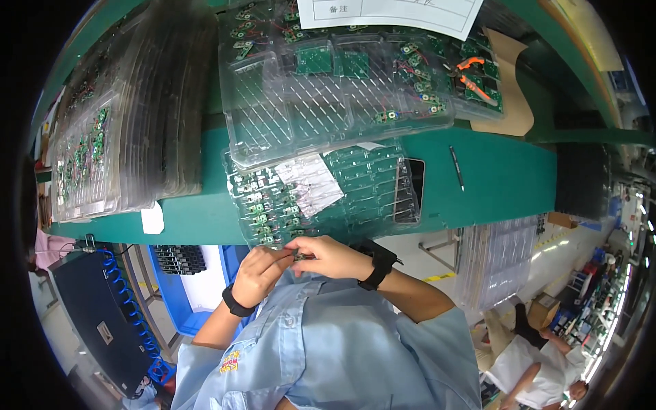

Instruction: The person picks up circuit boards from a tray, turns them over, and places them into a larger plastic tray. After filling the tray, the person carries it to a storage area and stacks it on top of other trays.

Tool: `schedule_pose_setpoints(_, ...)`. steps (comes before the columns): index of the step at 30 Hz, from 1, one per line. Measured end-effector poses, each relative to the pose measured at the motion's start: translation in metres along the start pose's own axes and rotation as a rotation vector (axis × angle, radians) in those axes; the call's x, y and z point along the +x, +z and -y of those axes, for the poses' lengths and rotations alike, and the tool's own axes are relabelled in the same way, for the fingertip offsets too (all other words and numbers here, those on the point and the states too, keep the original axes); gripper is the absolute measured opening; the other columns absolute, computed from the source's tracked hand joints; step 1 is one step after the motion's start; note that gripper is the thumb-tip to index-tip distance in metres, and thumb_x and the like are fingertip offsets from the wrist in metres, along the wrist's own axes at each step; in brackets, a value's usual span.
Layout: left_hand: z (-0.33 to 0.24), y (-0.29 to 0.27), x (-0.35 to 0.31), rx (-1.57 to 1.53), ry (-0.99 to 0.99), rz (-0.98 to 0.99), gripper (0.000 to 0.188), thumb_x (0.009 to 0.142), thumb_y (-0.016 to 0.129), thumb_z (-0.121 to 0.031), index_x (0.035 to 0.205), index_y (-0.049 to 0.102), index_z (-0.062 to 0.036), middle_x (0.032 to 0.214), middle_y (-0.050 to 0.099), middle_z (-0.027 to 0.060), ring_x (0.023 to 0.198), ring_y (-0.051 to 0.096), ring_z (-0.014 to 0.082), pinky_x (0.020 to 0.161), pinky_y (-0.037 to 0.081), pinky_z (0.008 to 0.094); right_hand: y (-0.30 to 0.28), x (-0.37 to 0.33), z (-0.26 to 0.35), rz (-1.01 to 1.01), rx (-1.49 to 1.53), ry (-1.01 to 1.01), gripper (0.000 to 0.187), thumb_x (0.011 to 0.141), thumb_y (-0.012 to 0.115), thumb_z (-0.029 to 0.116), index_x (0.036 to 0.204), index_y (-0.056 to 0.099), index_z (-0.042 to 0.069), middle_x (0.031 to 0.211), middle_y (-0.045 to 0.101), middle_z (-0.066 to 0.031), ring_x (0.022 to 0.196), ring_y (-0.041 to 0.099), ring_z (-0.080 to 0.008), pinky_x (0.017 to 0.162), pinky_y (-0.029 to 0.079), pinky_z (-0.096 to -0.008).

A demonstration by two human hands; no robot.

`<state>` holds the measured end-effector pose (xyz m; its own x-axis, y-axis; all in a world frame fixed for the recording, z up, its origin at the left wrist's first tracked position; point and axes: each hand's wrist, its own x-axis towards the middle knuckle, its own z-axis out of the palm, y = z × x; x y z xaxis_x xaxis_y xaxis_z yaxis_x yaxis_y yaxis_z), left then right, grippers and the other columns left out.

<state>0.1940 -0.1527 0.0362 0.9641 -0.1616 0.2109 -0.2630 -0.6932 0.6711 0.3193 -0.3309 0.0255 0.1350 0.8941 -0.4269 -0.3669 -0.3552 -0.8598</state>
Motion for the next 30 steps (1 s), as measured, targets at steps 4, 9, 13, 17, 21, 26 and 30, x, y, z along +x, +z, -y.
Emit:
schedule_pose_setpoints(4,0.012,0.006,-0.005,0.064,0.006,0.003,0.027,0.072,0.061,-0.006,0.098,0.066,-0.0056,0.105,0.063,0.0059,0.083,0.059,0.0228,0.073,0.048,0.0339,-0.015,0.007,-0.008,-0.010,-0.144,0.003,0.033,0.091,0.057,0.008,0.122,0.057,-0.002,0.090,0.071,-0.0073,0.083,0.064,-0.0112,0.078,0.048,-0.0246)
schedule_pose_setpoints(9,0.059,0.014,0.026,0.233,-0.026,-0.069,0.026,0.071,0.061,-0.004,0.097,0.065,-0.0060,0.099,0.060,0.0065,0.081,0.058,0.0240,0.071,0.049,0.0354,-0.052,0.047,-0.009,-0.216,-0.255,-0.132,0.029,0.089,0.060,0.010,0.116,0.062,0.002,0.088,0.072,-0.0082,0.083,0.067,-0.0130,0.074,0.050,-0.0267)
schedule_pose_setpoints(13,0.116,0.039,0.047,0.413,-0.073,-0.036,0.024,0.072,0.060,-0.005,0.095,0.066,-0.0062,0.094,0.057,0.0072,0.082,0.058,0.0252,0.073,0.049,0.0366,-0.084,0.097,-0.037,-0.544,-1.033,-0.491,0.019,0.081,0.064,0.011,0.098,0.070,0.008,0.082,0.070,-0.0049,0.076,0.066,-0.0217,0.071,0.052,-0.0342)
schedule_pose_setpoints(17,0.144,0.062,0.052,0.553,-0.086,0.034,0.022,0.074,0.059,-0.007,0.095,0.066,-0.0064,0.097,0.056,0.0072,0.091,0.057,0.0250,0.081,0.046,0.0371,-0.095,0.123,-0.055,-0.534,-1.476,-0.545,0.010,0.077,0.064,0.012,0.085,0.069,0.010,0.077,0.065,-0.0025,0.079,0.062,-0.0246,0.075,0.050,-0.0370)
schedule_pose_setpoints(21,0.136,0.067,0.057,0.596,-0.117,0.050,0.022,0.075,0.057,-0.007,0.095,0.067,-0.0065,0.099,0.055,0.0078,0.098,0.054,0.0254,0.088,0.042,0.0383,-0.075,0.111,-0.039,-0.721,-1.509,-0.590,0.013,0.078,0.065,0.011,0.090,0.069,0.010,0.077,0.061,-0.0050,0.079,0.062,-0.0229,0.082,0.048,-0.0355)
schedule_pose_setpoints(26,0.138,0.065,0.054,0.575,-0.154,0.102,0.018,0.078,0.057,-0.013,0.092,0.065,-0.0063,0.109,0.056,0.0108,0.109,0.051,0.0275,0.093,0.039,0.0413,-0.053,0.039,0.036,-0.507,-0.910,-0.366,0.014,0.078,0.064,0.007,0.091,0.068,0.008,0.089,0.060,-0.0065,0.084,0.060,-0.0222,0.079,0.048,-0.0356)
schedule_pose_setpoints(30,0.125,0.050,0.050,0.592,-0.132,-0.001,0.022,0.077,0.058,-0.010,0.098,0.066,-0.0062,0.109,0.056,0.0104,0.105,0.052,0.0272,0.091,0.040,0.0403,-0.111,-0.014,0.101,-0.824,-1.149,-0.397,0.022,0.075,0.062,0.001,0.095,0.068,0.009,0.094,0.056,-0.0074,0.090,0.056,-0.0260,0.077,0.047,-0.0370)
